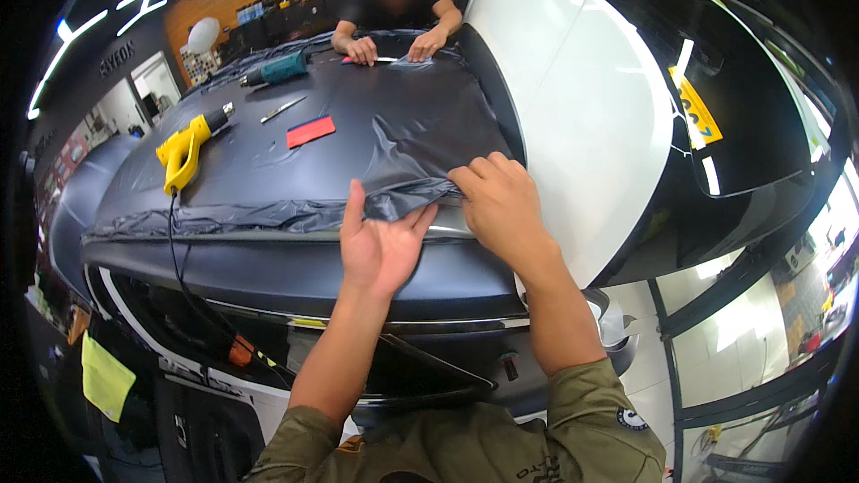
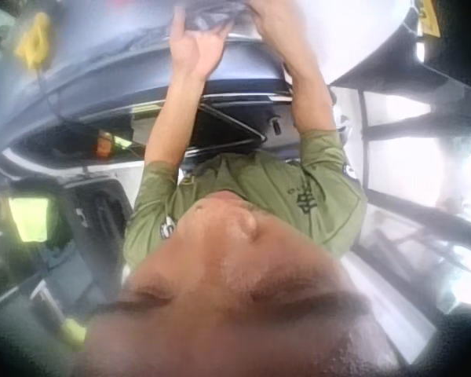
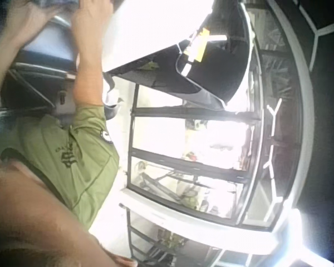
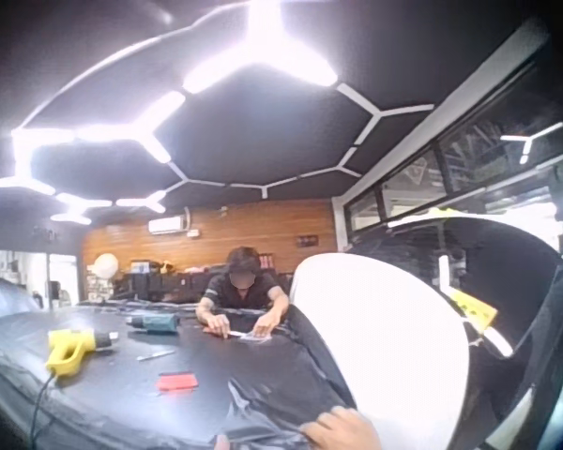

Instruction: The person applies a matte black vinyl wrap to a car hood using a red squeegee and a yellow heat gun. They smooth the film, heat and stretch edges, and trim excess material along the hood contours.

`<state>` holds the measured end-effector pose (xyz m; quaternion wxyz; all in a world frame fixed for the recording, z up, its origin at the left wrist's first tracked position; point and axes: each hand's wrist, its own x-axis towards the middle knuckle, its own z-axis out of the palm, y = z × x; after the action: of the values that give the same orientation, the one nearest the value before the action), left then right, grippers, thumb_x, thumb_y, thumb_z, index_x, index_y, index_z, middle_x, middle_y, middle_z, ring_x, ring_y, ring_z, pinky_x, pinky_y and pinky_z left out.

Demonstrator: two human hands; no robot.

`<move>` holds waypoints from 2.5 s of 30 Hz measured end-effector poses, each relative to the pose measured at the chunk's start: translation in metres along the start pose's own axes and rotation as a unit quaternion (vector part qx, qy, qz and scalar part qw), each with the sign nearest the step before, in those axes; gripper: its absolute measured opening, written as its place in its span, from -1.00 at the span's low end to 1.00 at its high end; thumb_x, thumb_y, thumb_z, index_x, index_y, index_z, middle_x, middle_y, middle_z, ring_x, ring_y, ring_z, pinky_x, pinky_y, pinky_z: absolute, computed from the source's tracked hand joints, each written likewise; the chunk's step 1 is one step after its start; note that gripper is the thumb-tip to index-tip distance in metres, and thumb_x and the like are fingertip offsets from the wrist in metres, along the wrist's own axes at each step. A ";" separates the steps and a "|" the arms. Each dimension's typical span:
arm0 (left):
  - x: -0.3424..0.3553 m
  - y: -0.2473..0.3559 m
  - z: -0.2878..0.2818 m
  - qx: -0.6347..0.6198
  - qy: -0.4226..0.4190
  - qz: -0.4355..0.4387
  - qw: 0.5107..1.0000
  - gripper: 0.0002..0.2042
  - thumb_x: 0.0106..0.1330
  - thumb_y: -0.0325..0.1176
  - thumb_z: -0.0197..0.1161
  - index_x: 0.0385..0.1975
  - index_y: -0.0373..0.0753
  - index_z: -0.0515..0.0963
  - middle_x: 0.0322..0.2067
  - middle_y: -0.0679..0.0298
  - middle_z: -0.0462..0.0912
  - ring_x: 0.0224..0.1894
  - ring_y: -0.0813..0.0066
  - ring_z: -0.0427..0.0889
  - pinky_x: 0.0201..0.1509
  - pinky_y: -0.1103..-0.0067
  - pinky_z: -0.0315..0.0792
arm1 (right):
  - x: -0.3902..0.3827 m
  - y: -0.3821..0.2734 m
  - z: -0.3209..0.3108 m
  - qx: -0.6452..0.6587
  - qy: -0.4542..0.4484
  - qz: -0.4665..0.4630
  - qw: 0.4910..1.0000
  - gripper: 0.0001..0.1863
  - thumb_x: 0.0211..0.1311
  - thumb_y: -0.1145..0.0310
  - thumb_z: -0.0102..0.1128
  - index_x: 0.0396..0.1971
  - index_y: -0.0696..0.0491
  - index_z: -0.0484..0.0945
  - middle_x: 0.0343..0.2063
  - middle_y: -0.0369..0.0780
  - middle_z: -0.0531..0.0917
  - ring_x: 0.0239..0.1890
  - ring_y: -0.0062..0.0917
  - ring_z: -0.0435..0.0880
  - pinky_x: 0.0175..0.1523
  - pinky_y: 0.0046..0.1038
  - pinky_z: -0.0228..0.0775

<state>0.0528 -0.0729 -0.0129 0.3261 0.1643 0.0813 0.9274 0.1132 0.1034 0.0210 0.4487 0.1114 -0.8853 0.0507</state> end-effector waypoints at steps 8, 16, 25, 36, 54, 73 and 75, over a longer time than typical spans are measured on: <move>0.012 -0.018 -0.032 0.037 0.021 0.072 0.997 -0.74 0.46 -0.49 -0.05 0.07 -0.39 0.43 0.06 0.00 0.59 0.19 0.08 0.54 0.44 0.17 0.31 | -0.009 -0.007 -0.002 0.024 -0.017 0.007 1.000 -0.68 -0.09 0.60 0.27 -0.23 0.07 0.67 -0.40 -0.27 0.62 -0.27 -0.34 0.55 -0.16 -0.31 0.41; -0.002 -0.013 -0.023 0.001 -0.025 -0.007 1.000 -0.73 0.48 -0.40 0.00 0.05 -0.45 0.41 0.10 -0.02 0.56 0.23 0.04 0.51 0.46 0.22 0.29 | -0.015 -0.016 0.003 -0.021 0.096 0.017 0.995 -0.65 -0.05 0.64 0.24 -0.18 0.08 0.67 -0.22 -0.26 0.71 -0.09 -0.32 0.57 0.05 -0.32 0.41; 0.034 -0.014 0.011 -0.032 0.016 0.003 0.999 -0.78 0.45 -0.46 0.06 0.00 -0.41 0.43 -0.01 0.01 0.60 0.12 0.10 0.58 0.39 0.21 0.41 | -0.037 -0.008 0.019 0.668 0.225 0.434 0.561 -0.45 0.46 0.27 -0.03 0.34 0.22 0.21 0.37 0.00 0.24 0.35 -0.15 0.34 0.47 -0.15 0.14; 0.032 -0.022 -0.005 -0.021 -0.026 -0.054 0.998 -0.79 0.48 -0.42 0.02 -0.04 -0.40 0.46 -0.05 0.02 0.65 0.07 0.12 0.63 0.35 0.23 0.44 | 0.069 0.028 0.126 0.792 0.204 0.446 0.364 -0.43 0.53 0.18 -0.18 0.31 0.32 0.17 0.36 0.12 0.22 0.43 -0.15 0.23 0.48 -0.13 0.12; 0.021 -0.030 -0.006 0.052 0.026 -0.076 0.995 -0.77 0.47 -0.39 0.08 -0.03 -0.42 0.45 -0.05 -0.05 0.61 0.05 0.07 0.62 0.33 0.21 0.45 | 0.063 0.029 0.130 0.777 0.207 0.455 0.384 -0.45 0.51 0.24 -0.17 0.31 0.32 0.17 0.35 0.12 0.23 0.44 -0.15 0.22 0.48 -0.13 0.11; 0.019 -0.029 -0.012 0.091 0.011 -0.026 0.995 -0.81 0.45 -0.43 0.09 -0.04 -0.34 0.49 -0.02 0.06 0.61 0.07 0.19 0.60 0.33 0.24 0.44 | 0.058 0.028 0.131 0.780 0.152 0.466 0.389 -0.46 0.49 0.29 -0.15 0.32 0.32 0.18 0.35 0.11 0.24 0.45 -0.16 0.21 0.48 -0.14 0.11; 0.020 -0.031 -0.010 0.089 0.001 -0.011 0.996 -0.82 0.44 -0.43 0.11 -0.05 -0.33 0.51 -0.04 0.08 0.63 0.03 0.21 0.62 0.30 0.24 0.47 | 0.054 0.026 0.126 0.782 0.144 0.466 0.389 -0.47 0.49 0.30 -0.15 0.32 0.31 0.18 0.35 0.11 0.24 0.45 -0.16 0.21 0.48 -0.14 0.11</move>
<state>0.0522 -0.0367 -0.0254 0.3204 0.1906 0.1654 0.9131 -0.0231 0.0968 -0.0100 0.1912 -0.0252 -0.2919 0.9368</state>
